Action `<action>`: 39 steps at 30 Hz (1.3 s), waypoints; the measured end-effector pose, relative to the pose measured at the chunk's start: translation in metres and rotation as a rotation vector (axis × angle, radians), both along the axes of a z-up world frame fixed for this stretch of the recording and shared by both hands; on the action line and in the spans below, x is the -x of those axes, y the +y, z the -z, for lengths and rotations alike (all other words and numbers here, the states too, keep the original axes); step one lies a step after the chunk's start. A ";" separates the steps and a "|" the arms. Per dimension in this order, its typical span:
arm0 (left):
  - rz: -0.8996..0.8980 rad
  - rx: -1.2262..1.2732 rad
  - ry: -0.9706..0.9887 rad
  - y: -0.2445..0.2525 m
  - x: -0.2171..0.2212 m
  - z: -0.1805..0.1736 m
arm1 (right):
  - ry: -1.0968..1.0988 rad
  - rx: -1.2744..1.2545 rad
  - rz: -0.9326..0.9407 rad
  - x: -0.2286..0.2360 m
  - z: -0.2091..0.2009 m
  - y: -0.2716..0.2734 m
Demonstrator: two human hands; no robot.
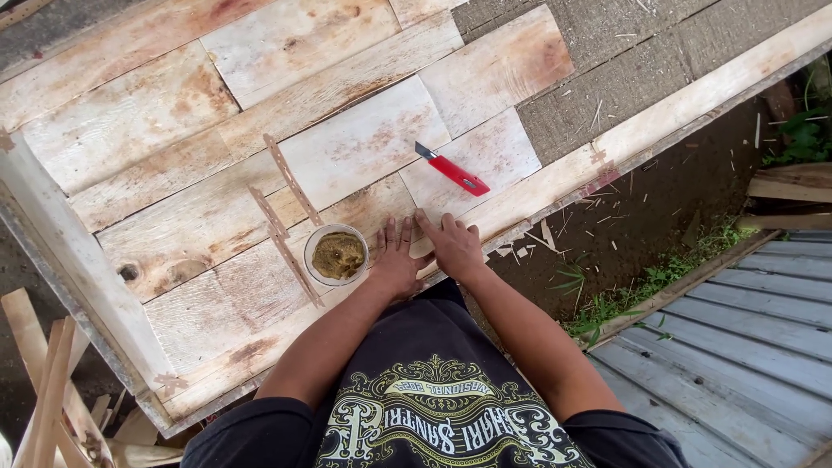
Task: Applying glue to small wooden strips using a stick and assembling them onto a larger wooden board to create a surface.
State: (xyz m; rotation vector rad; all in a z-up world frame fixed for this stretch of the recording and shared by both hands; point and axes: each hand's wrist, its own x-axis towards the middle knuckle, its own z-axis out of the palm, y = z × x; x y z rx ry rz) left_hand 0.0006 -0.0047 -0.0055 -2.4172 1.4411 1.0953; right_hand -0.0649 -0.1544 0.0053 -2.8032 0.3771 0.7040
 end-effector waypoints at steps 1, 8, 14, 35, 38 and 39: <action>-0.006 -0.001 -0.001 0.001 0.000 -0.002 | -0.001 -0.001 -0.006 0.007 0.001 -0.001; -0.004 0.024 0.020 0.002 -0.003 -0.010 | -0.356 -0.062 -0.129 0.050 0.021 -0.010; 0.005 0.060 0.033 0.009 -0.007 -0.013 | -0.461 -0.058 -0.121 0.057 0.045 -0.010; -0.089 0.175 0.147 0.027 0.019 0.046 | -0.312 -0.020 0.039 0.048 0.038 0.008; -0.181 0.240 0.237 0.049 0.024 0.049 | -0.316 -0.171 0.196 0.018 0.029 0.027; -0.231 0.278 0.306 0.058 0.025 0.044 | -0.360 -0.241 0.264 0.008 0.026 0.035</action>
